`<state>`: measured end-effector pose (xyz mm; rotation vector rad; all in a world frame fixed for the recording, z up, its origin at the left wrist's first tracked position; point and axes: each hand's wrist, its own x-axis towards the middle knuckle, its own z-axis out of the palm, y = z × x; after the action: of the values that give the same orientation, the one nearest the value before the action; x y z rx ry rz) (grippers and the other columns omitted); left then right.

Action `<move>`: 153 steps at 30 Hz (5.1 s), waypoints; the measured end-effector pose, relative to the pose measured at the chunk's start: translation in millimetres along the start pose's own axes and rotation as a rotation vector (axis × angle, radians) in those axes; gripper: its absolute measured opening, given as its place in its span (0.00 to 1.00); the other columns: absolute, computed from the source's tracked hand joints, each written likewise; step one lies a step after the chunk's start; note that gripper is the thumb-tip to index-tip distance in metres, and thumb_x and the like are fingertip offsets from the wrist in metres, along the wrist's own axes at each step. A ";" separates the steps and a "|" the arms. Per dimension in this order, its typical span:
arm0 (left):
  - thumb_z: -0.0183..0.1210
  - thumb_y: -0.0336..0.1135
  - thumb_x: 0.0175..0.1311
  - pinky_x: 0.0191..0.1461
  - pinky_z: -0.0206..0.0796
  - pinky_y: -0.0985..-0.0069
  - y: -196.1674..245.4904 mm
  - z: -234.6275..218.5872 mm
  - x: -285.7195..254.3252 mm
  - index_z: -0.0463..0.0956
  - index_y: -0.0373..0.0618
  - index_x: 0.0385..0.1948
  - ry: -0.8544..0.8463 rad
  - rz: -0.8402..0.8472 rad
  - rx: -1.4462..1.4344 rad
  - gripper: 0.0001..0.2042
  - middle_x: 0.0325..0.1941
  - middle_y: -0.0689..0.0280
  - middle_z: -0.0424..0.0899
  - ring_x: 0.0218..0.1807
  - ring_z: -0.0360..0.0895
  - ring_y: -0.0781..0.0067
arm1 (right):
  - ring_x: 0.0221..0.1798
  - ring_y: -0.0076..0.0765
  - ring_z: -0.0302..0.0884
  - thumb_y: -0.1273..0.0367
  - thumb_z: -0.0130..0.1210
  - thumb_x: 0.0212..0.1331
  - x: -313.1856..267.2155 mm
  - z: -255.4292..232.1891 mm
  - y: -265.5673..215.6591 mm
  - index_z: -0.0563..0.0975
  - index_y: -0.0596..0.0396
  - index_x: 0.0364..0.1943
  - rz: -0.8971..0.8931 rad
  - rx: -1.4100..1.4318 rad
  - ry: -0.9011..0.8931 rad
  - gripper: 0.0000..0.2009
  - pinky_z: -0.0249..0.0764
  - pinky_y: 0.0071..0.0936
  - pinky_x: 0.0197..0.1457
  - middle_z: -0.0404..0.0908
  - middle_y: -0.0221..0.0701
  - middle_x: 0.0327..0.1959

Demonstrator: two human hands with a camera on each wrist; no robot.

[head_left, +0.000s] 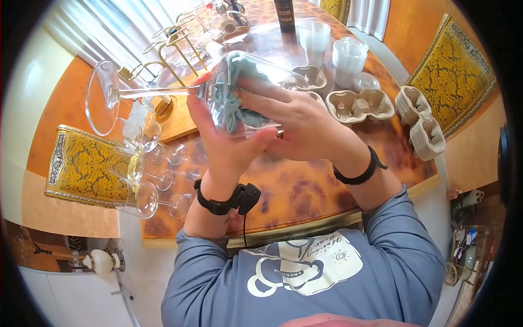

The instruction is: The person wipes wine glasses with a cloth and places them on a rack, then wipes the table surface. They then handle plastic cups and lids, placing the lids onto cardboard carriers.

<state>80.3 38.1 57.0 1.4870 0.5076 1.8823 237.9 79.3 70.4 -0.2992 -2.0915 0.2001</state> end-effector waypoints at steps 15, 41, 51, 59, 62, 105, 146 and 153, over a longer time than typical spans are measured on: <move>0.74 0.57 0.49 0.66 0.67 0.63 28.6 -1.7 3.7 0.59 0.43 0.69 0.021 0.021 0.216 0.48 0.67 0.49 0.67 0.67 0.69 0.59 | 0.47 0.42 0.84 0.73 0.68 0.54 -5.4 8.7 -12.3 0.79 0.56 0.53 0.252 0.688 -0.168 0.20 0.80 0.34 0.48 0.81 0.37 0.55; 0.74 0.66 0.42 0.65 0.68 0.64 25.7 -5.1 7.8 0.60 0.38 0.67 0.041 -0.002 0.264 0.54 0.65 0.52 0.70 0.64 0.73 0.59 | 0.51 0.40 0.83 0.73 0.69 0.53 -11.2 18.4 0.1 0.81 0.47 0.56 0.228 0.735 -0.127 0.23 0.80 0.28 0.48 0.79 0.35 0.59; 0.76 0.56 0.46 0.64 0.69 0.72 24.6 6.5 -0.7 0.59 0.41 0.69 0.256 -0.207 -0.068 0.50 0.67 0.57 0.69 0.64 0.73 0.67 | 0.54 0.33 0.82 0.76 0.65 0.40 3.2 2.4 6.1 0.83 0.50 0.50 -0.290 -0.299 0.004 0.25 0.80 0.30 0.52 0.80 0.30 0.58; 0.81 0.44 0.42 0.69 0.59 0.62 15.5 -40.6 31.1 0.49 0.39 0.72 -0.478 0.462 0.436 0.56 0.68 0.51 0.62 0.68 0.64 0.60 | 0.58 0.40 0.77 0.81 0.62 0.50 -12.5 8.6 13.4 0.81 0.61 0.50 0.131 0.655 -0.121 0.19 0.73 0.30 0.58 0.77 0.45 0.59; 0.78 0.44 0.47 0.67 0.62 0.65 37.0 -21.1 19.6 0.55 0.38 0.68 -0.382 0.190 0.302 0.49 0.65 0.53 0.66 0.66 0.66 0.61 | 0.59 0.46 0.77 0.82 0.59 0.48 -5.3 7.9 11.2 0.82 0.56 0.52 -0.097 0.086 -0.034 0.23 0.74 0.34 0.59 0.77 0.45 0.59; 0.80 0.52 0.42 0.67 0.64 0.68 52.8 3.9 7.9 0.49 0.41 0.72 -0.149 -0.211 -0.194 0.58 0.71 0.51 0.65 0.66 0.70 0.62 | 0.45 0.45 0.85 0.76 0.68 0.45 -0.3 0.2 -7.8 0.84 0.50 0.47 -0.110 0.108 0.092 0.20 0.81 0.32 0.46 0.82 0.36 0.57; 0.83 0.46 0.36 0.66 0.65 0.61 22.5 -38.1 26.6 0.56 0.45 0.70 -0.471 0.414 0.311 0.55 0.71 0.47 0.64 0.70 0.66 0.56 | 0.44 0.34 0.83 0.77 0.62 0.57 -5.4 -7.8 -5.9 0.80 0.56 0.53 0.237 0.930 -0.261 0.18 0.81 0.30 0.45 0.82 0.35 0.51; 0.80 0.48 0.43 0.65 0.63 0.69 49.0 -2.5 5.3 0.49 0.41 0.73 -0.098 -0.232 0.167 0.57 0.60 0.61 0.73 0.61 0.70 0.70 | 0.46 0.50 0.83 0.77 0.61 0.47 -0.7 3.5 -14.4 0.81 0.51 0.52 -0.084 0.089 0.035 0.23 0.81 0.35 0.49 0.79 0.39 0.58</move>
<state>64.2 8.0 92.7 1.5447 0.7719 1.6120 233.4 65.2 71.8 -0.1604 -2.0495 0.2352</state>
